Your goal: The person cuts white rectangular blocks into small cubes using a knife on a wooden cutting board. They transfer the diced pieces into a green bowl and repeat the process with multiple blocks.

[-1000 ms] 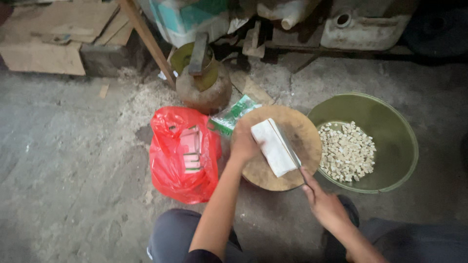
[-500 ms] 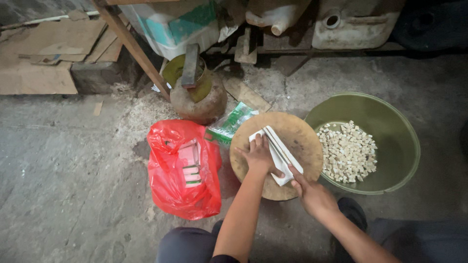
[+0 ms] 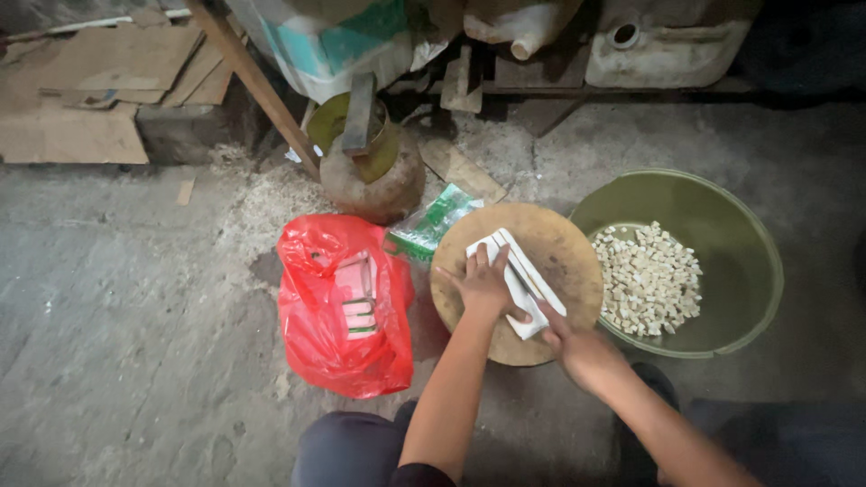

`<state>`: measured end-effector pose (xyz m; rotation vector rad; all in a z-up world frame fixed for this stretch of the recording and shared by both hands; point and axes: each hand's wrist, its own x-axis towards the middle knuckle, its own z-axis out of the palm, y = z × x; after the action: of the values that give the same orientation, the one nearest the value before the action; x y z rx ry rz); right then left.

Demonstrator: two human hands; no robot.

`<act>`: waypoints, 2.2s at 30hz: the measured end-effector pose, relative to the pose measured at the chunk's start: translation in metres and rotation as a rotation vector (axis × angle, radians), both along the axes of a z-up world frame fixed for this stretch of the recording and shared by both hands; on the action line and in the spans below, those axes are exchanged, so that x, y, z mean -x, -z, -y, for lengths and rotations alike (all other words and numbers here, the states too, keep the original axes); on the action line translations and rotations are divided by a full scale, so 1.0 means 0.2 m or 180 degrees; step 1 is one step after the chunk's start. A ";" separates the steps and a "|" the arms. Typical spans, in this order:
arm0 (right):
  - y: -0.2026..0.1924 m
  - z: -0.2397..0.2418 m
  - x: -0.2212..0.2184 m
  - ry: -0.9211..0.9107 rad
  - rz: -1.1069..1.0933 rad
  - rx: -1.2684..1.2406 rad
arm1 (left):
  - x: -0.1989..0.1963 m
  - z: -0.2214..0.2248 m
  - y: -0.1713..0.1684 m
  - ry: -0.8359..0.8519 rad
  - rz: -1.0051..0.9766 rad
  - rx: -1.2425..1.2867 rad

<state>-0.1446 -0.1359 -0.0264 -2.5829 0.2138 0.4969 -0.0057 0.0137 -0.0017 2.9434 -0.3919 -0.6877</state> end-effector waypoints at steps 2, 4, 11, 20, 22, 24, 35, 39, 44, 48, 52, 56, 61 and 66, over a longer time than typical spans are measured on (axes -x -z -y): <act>-0.01 0.08 0.22 0.0201 -0.0606 -0.0087 | -0.02 0.01 -0.01 0.0002 0.0011 -0.0036; -0.04 0.18 0.52 0.0175 -0.0562 -0.0175 | -0.02 0.02 0.00 0.0026 0.0027 -0.0033; -0.30 0.34 0.92 0.0712 -0.1208 -0.0320 | -0.03 0.00 0.05 0.0363 0.0091 -0.0237; -0.28 -0.07 0.16 0.0456 -0.0655 0.0043 | 0.00 -0.03 0.06 0.0306 0.0077 -0.0312; -0.21 -0.11 0.12 0.0365 -0.0248 -0.0023 | 0.01 -0.02 0.04 0.0255 0.0098 -0.0333; -0.12 -0.11 0.10 0.0328 -0.0060 -0.0041 | 0.00 -0.01 0.04 0.0265 0.0140 -0.0363; 0.06 -0.07 -0.12 0.0055 -0.0284 -0.0063 | 0.05 -0.05 0.02 0.0116 0.0198 0.0126; 0.04 -0.05 -0.05 -0.0011 -0.0014 -0.0065 | 0.05 -0.03 0.00 0.0105 0.0193 0.0074; 0.13 0.16 0.57 0.0148 -0.0689 -0.0192 | 0.04 -0.02 0.02 0.0170 0.0038 -0.0112; 0.19 0.34 0.89 -0.0357 -0.0378 -0.0003 | 0.01 -0.04 0.04 0.0308 0.0113 -0.0101; -0.02 0.41 0.86 -0.0108 -0.0471 -0.0465 | 0.02 -0.10 0.11 0.0354 0.0271 0.0167; -0.21 0.12 0.50 0.0798 -0.0640 -0.0466 | 0.04 -0.14 0.17 0.0350 0.0363 0.0269; -0.25 -0.14 0.12 0.0378 -0.0094 -0.0157 | 0.03 -0.12 0.13 0.0218 0.0271 0.0192; -0.12 -0.16 0.08 0.0373 -0.0335 -0.0349 | 0.02 -0.08 0.11 0.0208 0.0093 -0.0010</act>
<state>-0.1616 -0.1042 -0.0029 -2.4239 0.3617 0.5853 -0.0098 0.0300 -0.0247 2.9584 -0.4921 -0.6537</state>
